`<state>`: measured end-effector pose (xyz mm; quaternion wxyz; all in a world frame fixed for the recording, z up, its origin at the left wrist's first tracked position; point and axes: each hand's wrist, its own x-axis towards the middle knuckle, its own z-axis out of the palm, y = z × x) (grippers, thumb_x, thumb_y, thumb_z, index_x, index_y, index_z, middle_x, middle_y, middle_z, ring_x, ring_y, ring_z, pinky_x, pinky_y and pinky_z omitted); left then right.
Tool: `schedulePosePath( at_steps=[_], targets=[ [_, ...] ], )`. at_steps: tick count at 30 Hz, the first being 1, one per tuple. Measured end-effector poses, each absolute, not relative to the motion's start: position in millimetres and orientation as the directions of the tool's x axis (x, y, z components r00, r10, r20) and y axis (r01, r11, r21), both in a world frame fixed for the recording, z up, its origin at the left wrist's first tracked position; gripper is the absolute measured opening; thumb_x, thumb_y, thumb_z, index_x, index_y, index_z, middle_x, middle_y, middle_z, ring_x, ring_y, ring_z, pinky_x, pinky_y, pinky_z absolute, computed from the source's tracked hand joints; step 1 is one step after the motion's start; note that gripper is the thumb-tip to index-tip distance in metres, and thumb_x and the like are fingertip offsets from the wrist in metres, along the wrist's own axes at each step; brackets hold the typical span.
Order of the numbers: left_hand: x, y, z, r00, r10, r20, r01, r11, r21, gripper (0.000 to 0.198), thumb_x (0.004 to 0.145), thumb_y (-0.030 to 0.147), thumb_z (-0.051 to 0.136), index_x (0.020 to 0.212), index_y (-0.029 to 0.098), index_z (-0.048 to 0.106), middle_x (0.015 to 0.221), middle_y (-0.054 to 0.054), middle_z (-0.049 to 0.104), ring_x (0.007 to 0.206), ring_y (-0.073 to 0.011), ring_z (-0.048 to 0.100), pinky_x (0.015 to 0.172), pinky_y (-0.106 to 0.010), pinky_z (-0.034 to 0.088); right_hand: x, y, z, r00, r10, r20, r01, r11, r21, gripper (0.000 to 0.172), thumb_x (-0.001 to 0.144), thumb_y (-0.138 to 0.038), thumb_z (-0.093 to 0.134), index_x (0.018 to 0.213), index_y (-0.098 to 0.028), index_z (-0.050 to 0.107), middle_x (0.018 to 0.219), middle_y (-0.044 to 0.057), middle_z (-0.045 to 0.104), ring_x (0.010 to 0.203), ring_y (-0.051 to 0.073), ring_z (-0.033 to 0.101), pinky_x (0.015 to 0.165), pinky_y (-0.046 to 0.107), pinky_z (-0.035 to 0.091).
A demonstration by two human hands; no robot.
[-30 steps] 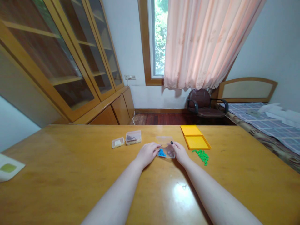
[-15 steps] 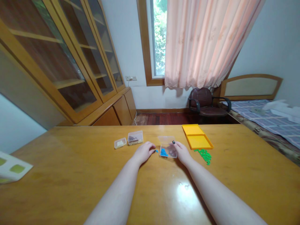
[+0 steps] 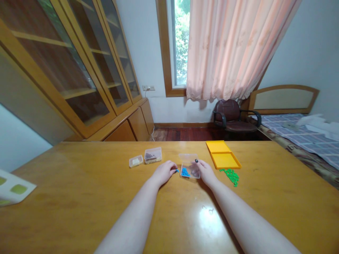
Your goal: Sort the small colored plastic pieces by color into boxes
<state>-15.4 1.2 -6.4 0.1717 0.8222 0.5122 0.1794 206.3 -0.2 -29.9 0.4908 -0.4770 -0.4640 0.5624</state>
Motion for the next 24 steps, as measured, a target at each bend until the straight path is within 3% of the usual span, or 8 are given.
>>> schedulePosePath(
  at_steps=[13,20,24],
  targets=[
    [-15,2,-5,0.367,0.925,0.103,0.827,-0.374,0.42,0.013,0.081,0.023,0.049,0.083,0.019,0.061,0.085,-0.004,0.061,0.078,-0.0163,0.057,0.071,-0.027,0.043,205,0,-30,-0.056,0.995,-0.089,-0.116,-0.095,-0.989,0.039,0.072,-0.052,0.055,0.084,-0.015,0.062,0.069,0.004,0.065,0.045,0.012,0.056,0.042,0.023,0.043],
    [-1,-4,6,0.297,0.893,0.337,0.764,-0.434,0.477,0.017,0.086,0.024,0.042,0.087,0.018,0.058,0.088,-0.004,0.059,0.084,-0.0158,0.054,0.076,-0.028,0.043,204,0,-28,-0.06,0.994,-0.096,-0.105,-0.102,-0.989,0.04,0.071,-0.053,0.055,0.084,-0.015,0.061,0.07,0.005,0.066,0.045,0.012,0.056,0.041,0.022,0.042],
    [17,-13,7,0.37,0.863,0.344,0.734,-0.499,0.46,0.018,0.085,0.024,0.044,0.093,0.019,0.059,0.093,-0.005,0.06,0.087,-0.0162,0.055,0.08,-0.028,0.043,205,0,-29,-0.065,0.995,-0.079,-0.11,-0.086,-0.99,0.041,0.072,-0.054,0.054,0.084,-0.015,0.061,0.072,0.005,0.066,0.047,0.013,0.057,0.044,0.023,0.044]
  ],
)
